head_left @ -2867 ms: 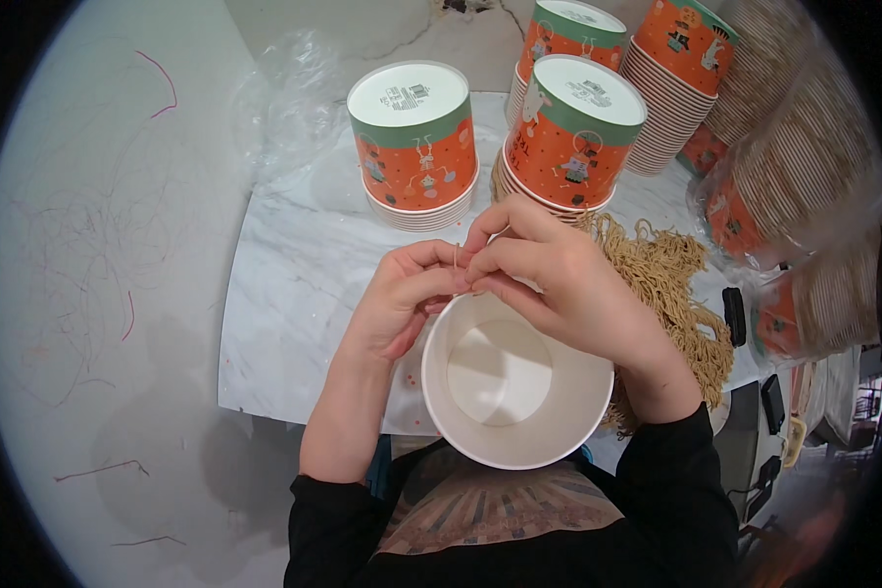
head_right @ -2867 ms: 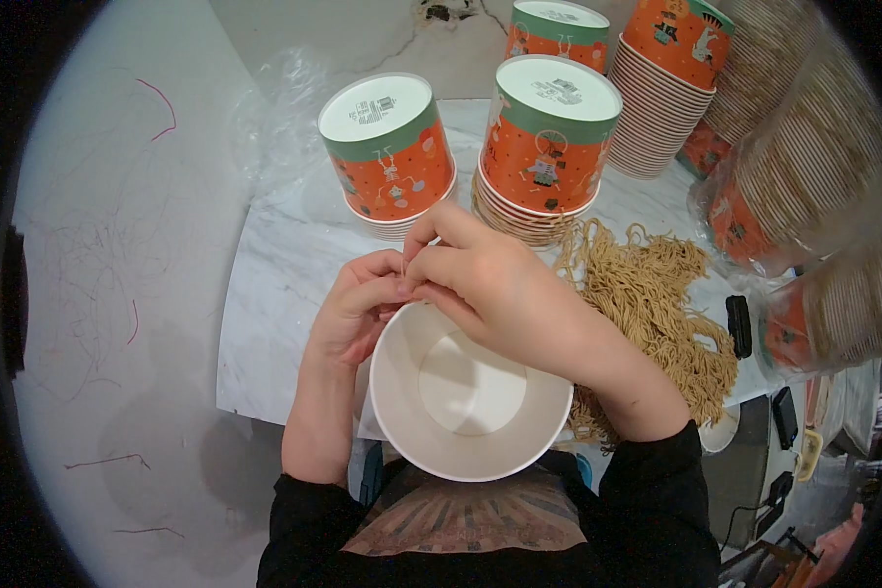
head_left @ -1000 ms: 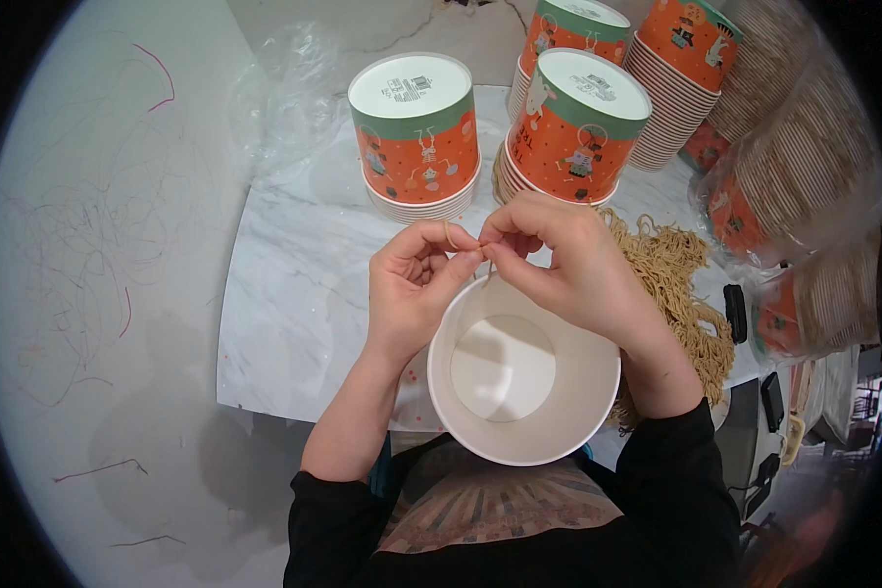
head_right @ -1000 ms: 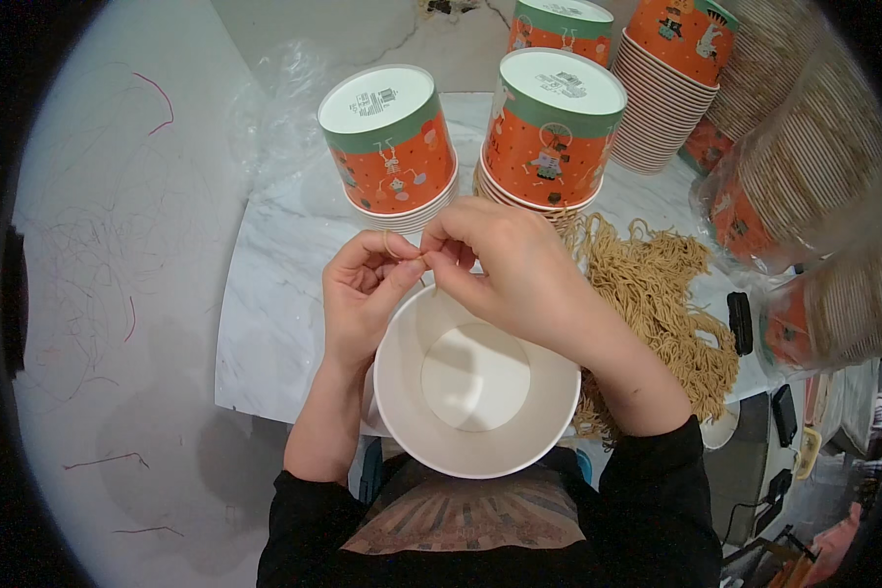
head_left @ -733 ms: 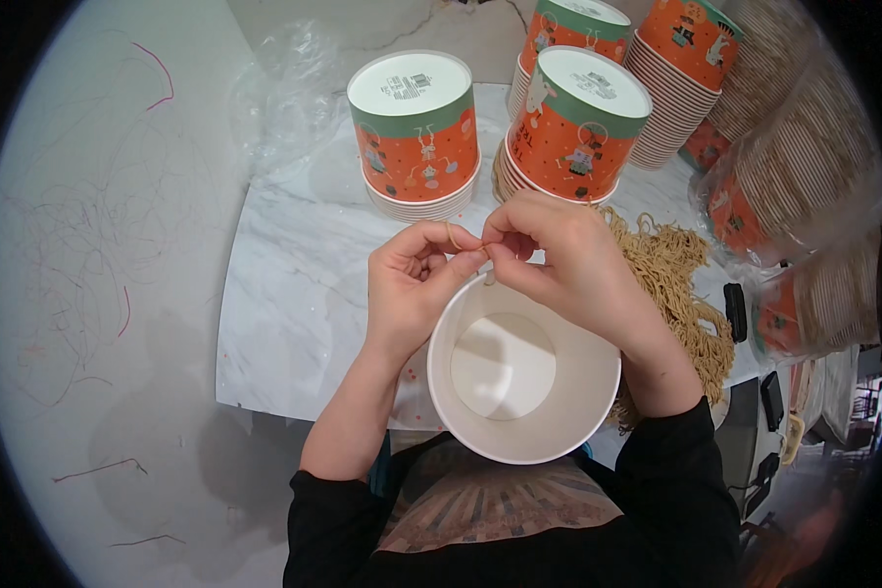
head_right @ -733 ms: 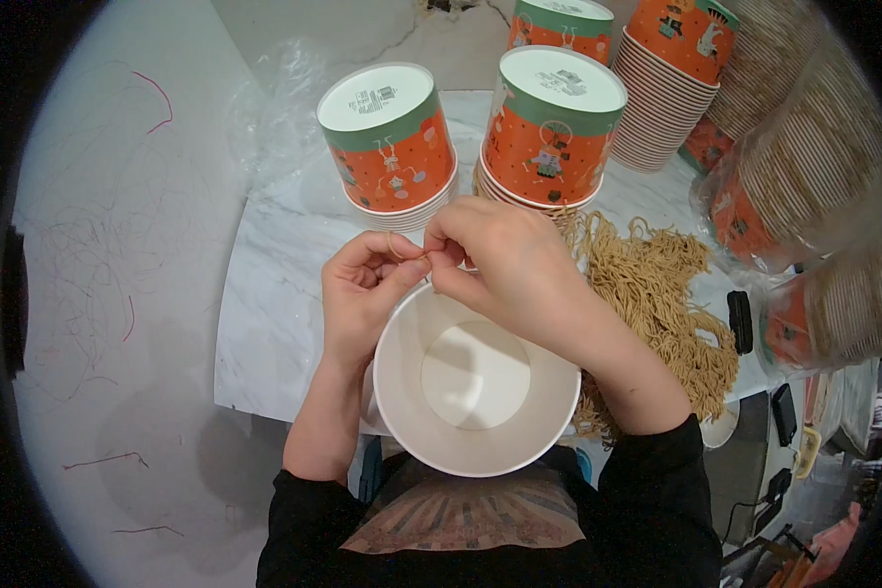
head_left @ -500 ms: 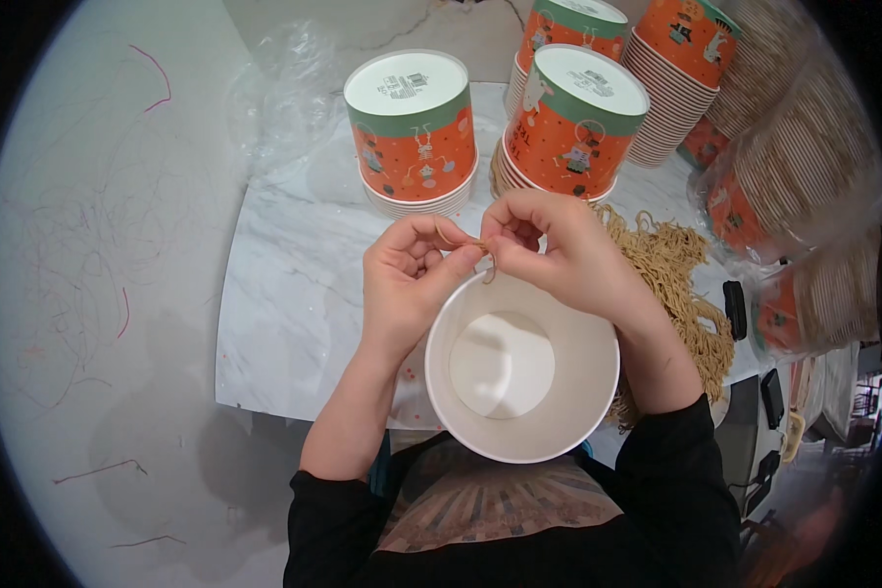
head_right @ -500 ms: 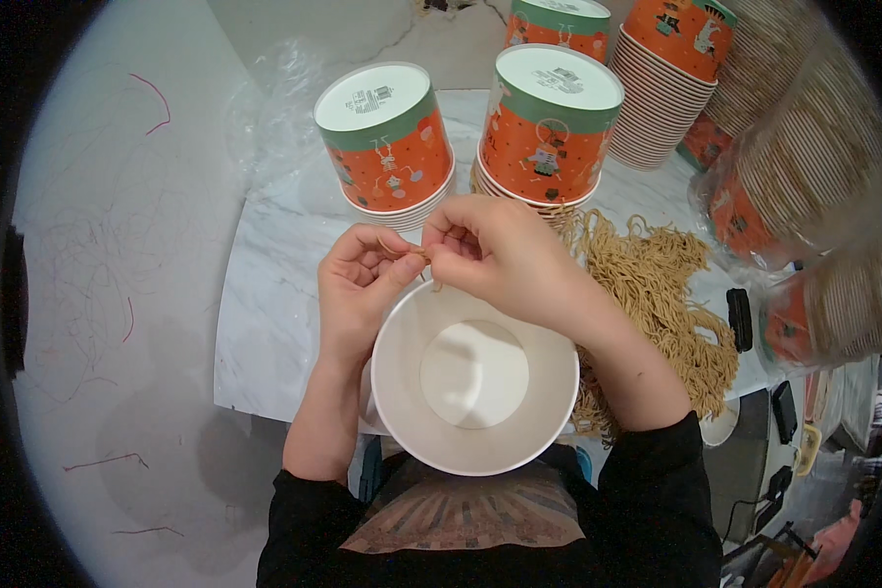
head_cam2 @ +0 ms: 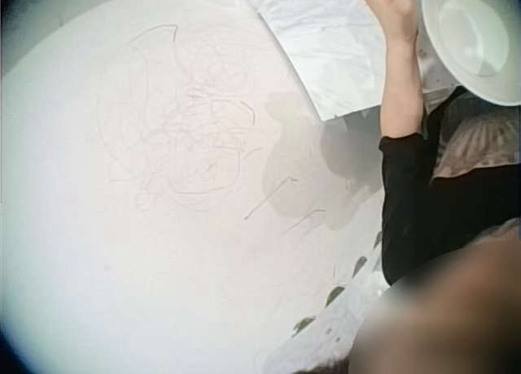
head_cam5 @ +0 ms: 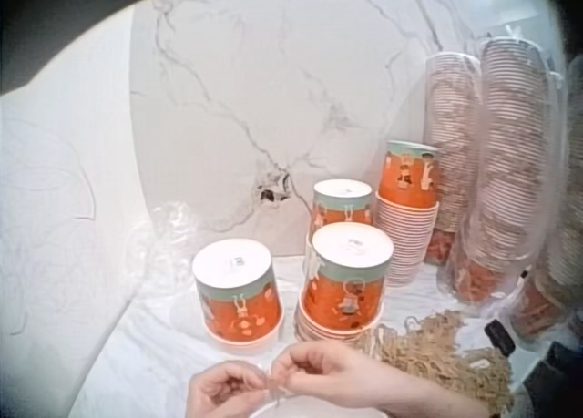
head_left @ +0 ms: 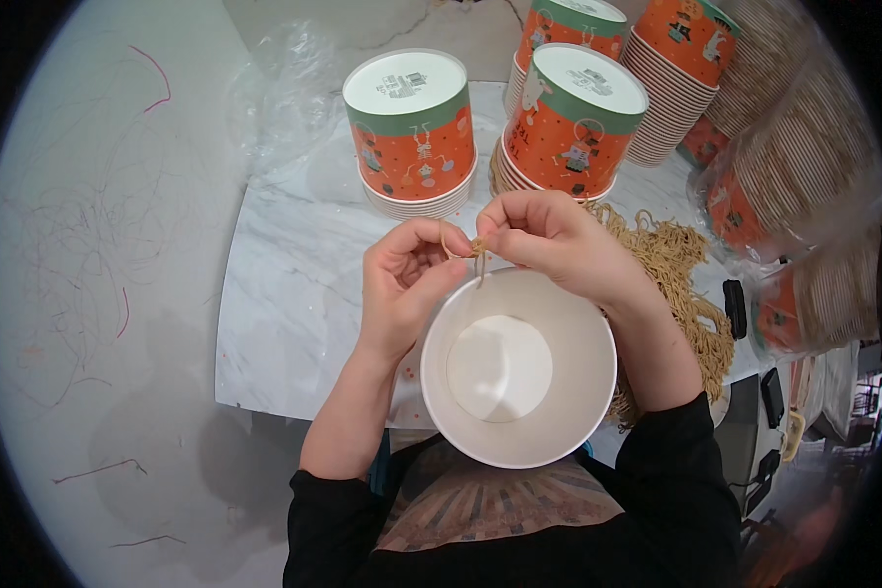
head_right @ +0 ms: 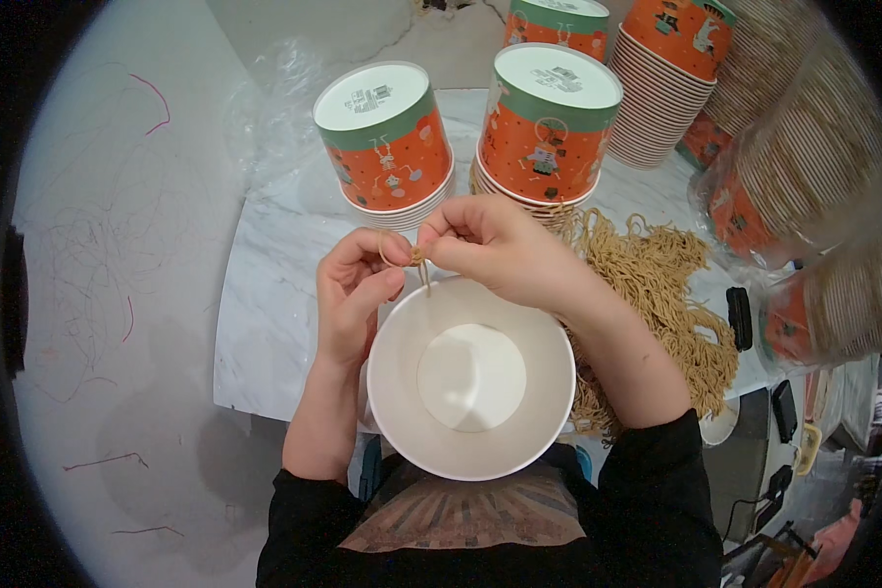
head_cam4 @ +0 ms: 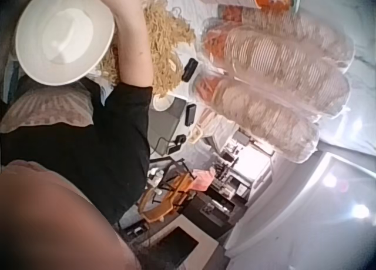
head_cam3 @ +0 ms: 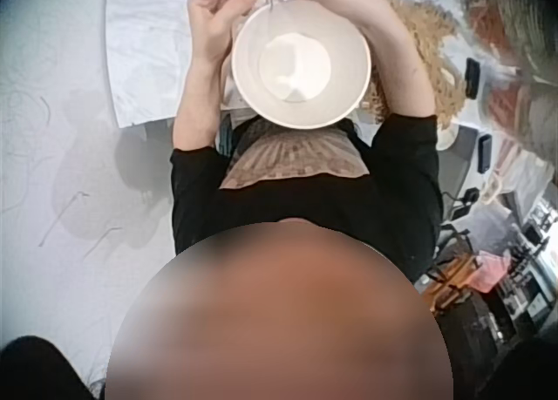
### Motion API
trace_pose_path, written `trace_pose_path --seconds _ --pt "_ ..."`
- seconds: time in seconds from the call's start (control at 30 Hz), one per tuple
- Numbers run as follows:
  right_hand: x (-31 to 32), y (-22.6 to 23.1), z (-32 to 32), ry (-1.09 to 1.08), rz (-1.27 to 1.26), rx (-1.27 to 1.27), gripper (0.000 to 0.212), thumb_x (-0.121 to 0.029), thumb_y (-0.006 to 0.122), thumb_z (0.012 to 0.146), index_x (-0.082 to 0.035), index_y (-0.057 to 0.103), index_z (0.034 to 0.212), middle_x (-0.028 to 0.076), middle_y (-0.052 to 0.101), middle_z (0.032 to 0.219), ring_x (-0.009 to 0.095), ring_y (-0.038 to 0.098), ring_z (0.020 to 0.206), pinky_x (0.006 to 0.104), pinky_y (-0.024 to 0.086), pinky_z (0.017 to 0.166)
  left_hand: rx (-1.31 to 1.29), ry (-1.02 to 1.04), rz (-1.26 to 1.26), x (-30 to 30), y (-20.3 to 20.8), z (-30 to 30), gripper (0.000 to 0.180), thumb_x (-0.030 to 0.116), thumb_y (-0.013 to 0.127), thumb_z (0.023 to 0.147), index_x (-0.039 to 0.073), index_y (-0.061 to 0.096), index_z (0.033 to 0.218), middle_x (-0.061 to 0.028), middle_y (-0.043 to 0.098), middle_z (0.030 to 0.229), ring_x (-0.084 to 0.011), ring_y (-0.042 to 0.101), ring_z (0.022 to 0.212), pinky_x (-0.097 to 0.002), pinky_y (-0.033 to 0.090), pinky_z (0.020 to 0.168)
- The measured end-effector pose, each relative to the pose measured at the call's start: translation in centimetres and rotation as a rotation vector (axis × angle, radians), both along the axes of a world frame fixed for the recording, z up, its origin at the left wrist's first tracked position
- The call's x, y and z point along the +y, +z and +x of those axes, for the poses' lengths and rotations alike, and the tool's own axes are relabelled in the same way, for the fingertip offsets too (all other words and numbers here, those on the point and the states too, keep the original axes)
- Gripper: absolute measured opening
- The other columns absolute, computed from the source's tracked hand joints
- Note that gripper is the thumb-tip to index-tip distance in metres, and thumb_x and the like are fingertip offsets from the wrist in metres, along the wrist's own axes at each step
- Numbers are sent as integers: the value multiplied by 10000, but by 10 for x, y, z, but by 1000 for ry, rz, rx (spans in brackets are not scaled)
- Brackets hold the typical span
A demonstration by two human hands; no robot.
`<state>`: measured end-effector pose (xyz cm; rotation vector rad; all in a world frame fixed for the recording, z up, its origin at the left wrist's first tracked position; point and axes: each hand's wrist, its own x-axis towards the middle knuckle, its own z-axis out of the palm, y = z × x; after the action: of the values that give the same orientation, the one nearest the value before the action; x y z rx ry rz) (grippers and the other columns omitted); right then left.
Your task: Threading and knotting elastic handles through the sides of themed paper buckets at an assembly station.
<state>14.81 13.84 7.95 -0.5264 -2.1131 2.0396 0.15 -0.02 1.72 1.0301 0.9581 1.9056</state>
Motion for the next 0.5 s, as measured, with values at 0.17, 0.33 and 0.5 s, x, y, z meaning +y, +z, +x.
trace_pose_path --seconds 0.17,0.33,0.5 --pt "-4 -1 -2 -16 69 21 75 -104 597 947 -36 623 928 -81 563 805 -22 497 710 170 385 615 98 80 -6 1 -7 -1 150 -84 678 831 4 646 948 12 621 940 10 464 720 -154 381 648" --pt "-7 -7 -4 -44 85 75 84 -102 611 930 -21 625 915 -70 556 768 -3 496 690 185 394 609 139 191 -86 1 -3 6 120 -55 714 830 4 659 919 61 596 819 34 381 640 -142 322 576" --pt "-5 -10 -5 -39 33 94 102 -115 634 918 -14 629 904 -61 559 730 11 499 662 195 398 590 155 207 -106 3 -5 5 103 -61 699 833 1 669 910 78 580 763 39 368 613 -139 304 555"
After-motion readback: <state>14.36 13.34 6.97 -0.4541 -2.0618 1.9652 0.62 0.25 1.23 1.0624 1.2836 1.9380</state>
